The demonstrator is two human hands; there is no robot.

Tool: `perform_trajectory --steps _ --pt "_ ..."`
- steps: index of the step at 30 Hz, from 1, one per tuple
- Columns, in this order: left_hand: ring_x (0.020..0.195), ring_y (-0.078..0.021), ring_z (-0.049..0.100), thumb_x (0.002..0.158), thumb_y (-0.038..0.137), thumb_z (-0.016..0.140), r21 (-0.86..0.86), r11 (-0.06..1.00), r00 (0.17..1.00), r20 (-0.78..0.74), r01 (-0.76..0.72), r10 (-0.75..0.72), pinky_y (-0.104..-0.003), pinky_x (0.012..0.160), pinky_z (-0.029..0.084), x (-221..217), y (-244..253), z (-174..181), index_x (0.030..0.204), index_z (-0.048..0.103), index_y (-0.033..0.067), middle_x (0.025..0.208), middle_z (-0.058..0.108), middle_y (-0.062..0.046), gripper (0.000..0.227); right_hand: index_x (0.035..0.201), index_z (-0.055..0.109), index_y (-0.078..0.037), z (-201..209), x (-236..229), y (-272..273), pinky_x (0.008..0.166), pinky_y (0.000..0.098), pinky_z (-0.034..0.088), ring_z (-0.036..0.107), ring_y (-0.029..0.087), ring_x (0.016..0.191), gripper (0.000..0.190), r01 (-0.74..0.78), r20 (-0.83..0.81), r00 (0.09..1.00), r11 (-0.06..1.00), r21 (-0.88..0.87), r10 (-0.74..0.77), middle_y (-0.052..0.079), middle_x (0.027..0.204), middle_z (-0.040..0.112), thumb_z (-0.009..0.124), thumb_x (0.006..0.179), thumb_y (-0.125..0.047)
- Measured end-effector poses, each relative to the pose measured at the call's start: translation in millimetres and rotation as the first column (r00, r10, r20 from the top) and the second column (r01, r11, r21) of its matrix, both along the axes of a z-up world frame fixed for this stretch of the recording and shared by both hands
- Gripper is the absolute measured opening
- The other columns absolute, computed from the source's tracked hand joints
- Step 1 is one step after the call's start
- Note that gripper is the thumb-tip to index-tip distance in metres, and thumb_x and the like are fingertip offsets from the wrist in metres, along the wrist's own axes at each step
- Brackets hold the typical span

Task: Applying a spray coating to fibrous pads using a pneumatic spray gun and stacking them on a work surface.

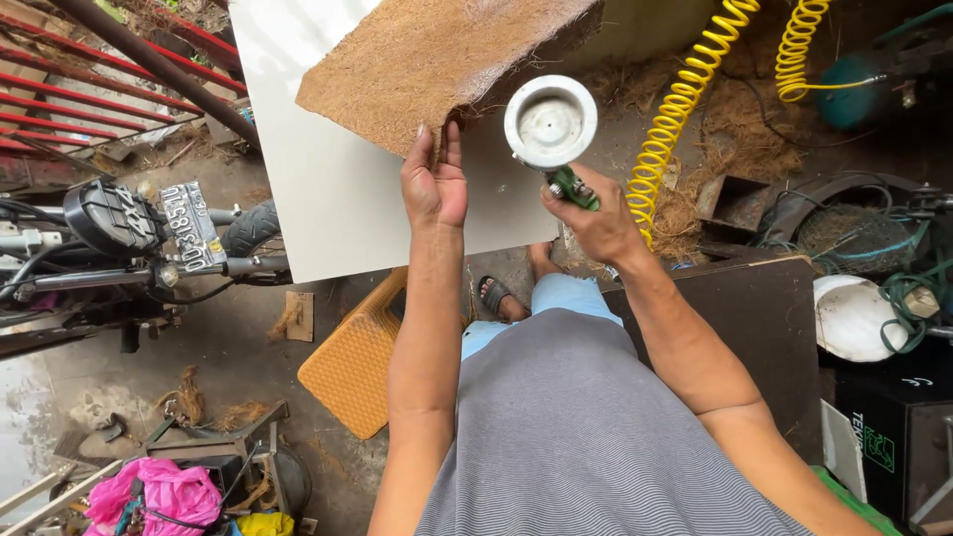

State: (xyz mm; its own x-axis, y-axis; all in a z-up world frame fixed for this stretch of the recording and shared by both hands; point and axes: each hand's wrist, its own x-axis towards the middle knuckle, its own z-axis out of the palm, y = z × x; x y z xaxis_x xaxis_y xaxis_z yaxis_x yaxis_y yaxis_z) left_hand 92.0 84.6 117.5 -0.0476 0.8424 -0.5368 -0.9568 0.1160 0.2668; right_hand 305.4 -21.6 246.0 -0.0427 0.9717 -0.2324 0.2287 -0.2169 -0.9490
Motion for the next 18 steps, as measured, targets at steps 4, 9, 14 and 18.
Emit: perform_trajectory --steps 4,9,14,18 --pt "0.107 -0.0409 0.067 0.087 -0.004 0.072 0.010 1.000 1.000 -0.017 0.021 -0.021 -0.048 0.102 0.057 9.7 2.9 0.7 0.106 0.066 -0.0125 0.114 0.065 -0.029 0.021 0.080 0.057 -0.014 -29.6 5.2 -1.2 0.054 0.0241 0.040 0.051 0.011 0.053 0.025 0.110 0.031 0.994 0.994 -0.027 -0.109 0.002 0.060 0.051 0.067 0.095 -0.031" --pt "0.106 -0.0411 0.067 0.087 -0.004 0.072 -0.007 1.000 0.999 -0.023 0.027 -0.027 -0.047 0.102 0.057 8.0 2.6 3.1 0.104 0.066 -0.0130 0.113 0.066 -0.029 0.021 0.080 0.058 -0.014 -31.3 8.2 -0.7 0.054 0.0259 0.041 0.051 0.013 0.052 0.024 0.111 0.026 0.993 0.994 -0.019 -0.111 0.004 0.059 0.052 0.066 0.097 -0.029" --pt "0.105 -0.0411 0.067 0.087 -0.004 0.072 -0.009 1.000 0.999 -0.033 0.022 -0.023 -0.048 0.101 0.058 7.7 3.9 4.5 0.104 0.066 -0.0123 0.113 0.065 -0.029 0.020 0.077 0.056 -0.014 -24.9 3.7 1.3 0.055 0.0241 0.042 0.052 0.012 0.052 0.025 0.150 0.015 0.989 0.989 -0.015 -0.150 0.004 0.054 0.048 0.067 0.096 -0.028" --pt "0.105 -0.0407 0.068 0.087 -0.004 0.072 -0.007 0.999 0.999 -0.042 0.034 -0.034 -0.047 0.102 0.058 5.9 2.3 3.7 0.105 0.067 -0.0119 0.113 0.066 -0.029 0.020 0.079 0.055 -0.015 -23.8 4.6 4.1 0.053 0.0229 0.043 0.052 0.011 0.049 0.025 0.201 -0.056 0.977 0.978 -0.045 -0.204 0.001 0.053 0.048 0.062 0.100 -0.028"
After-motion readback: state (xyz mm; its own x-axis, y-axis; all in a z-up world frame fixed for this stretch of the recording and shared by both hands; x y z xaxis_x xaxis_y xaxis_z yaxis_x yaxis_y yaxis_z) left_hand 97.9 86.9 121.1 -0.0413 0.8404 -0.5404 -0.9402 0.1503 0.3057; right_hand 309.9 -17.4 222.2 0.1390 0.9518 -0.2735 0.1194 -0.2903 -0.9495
